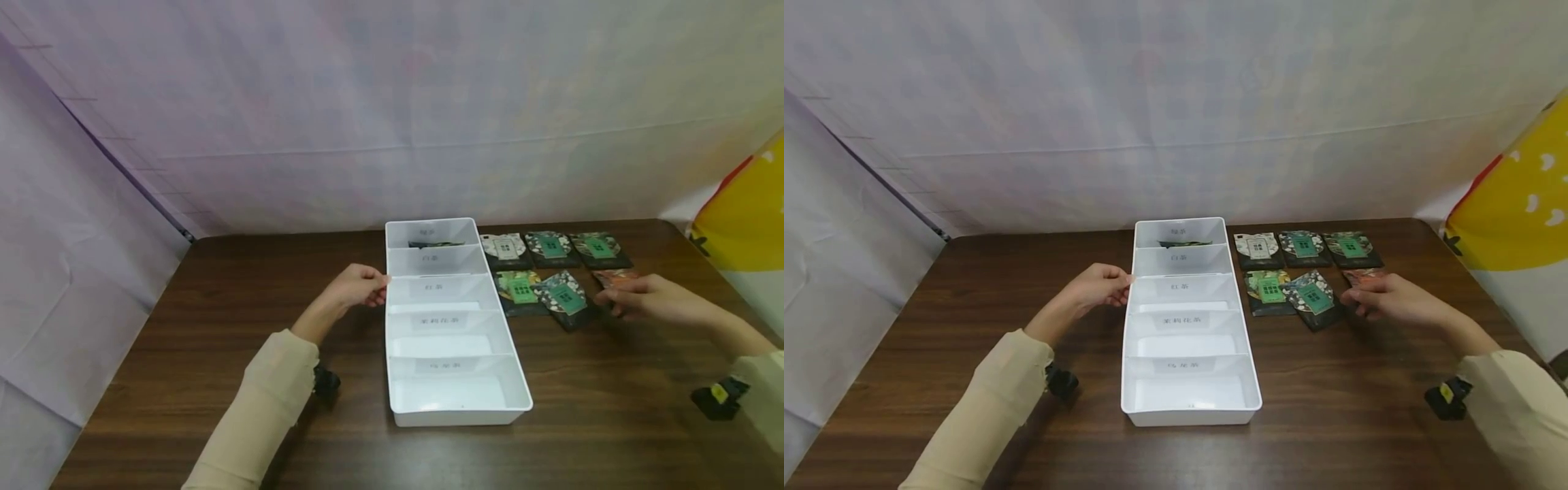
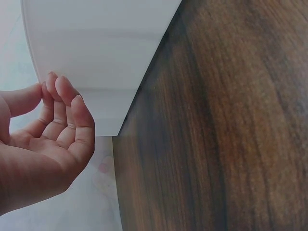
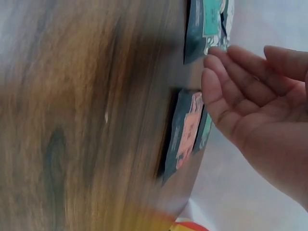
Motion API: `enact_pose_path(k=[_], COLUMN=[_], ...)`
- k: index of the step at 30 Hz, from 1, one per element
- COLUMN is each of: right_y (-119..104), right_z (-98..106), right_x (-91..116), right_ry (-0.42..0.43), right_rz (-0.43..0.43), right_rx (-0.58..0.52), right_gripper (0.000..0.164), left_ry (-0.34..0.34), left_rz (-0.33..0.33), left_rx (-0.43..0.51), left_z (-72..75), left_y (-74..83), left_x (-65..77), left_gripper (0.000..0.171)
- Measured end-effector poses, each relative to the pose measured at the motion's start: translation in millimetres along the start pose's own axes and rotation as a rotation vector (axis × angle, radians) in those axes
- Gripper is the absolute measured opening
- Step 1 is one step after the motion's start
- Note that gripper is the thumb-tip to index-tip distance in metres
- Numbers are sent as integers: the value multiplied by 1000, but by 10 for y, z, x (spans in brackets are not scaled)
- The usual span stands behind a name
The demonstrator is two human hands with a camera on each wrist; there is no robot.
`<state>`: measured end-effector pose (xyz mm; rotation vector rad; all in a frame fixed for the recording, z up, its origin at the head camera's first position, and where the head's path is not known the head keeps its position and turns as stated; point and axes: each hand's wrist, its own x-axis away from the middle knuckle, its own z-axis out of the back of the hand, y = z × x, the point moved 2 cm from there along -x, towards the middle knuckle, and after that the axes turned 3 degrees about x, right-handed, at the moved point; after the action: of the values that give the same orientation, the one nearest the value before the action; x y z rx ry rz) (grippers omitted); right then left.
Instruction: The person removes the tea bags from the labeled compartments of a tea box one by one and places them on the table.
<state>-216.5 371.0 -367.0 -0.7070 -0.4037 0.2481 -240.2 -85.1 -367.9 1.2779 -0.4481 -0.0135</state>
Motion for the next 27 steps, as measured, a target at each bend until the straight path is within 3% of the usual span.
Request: enact_pose_path(k=[8, 27], right_y=[-134, -284], right_z=[-158, -102], right_x=[-130, -240], right_ry=[-83, -5], right_rz=[107, 15], right_rx=[-10, 75], right_gripper=[32, 44], left_ry=[10, 9], left_rz=[10, 9], left_rx=[-8, -16], left_z=[1, -10], left_y=[7, 24], left_x=[11, 30], left_gripper=[22, 22])
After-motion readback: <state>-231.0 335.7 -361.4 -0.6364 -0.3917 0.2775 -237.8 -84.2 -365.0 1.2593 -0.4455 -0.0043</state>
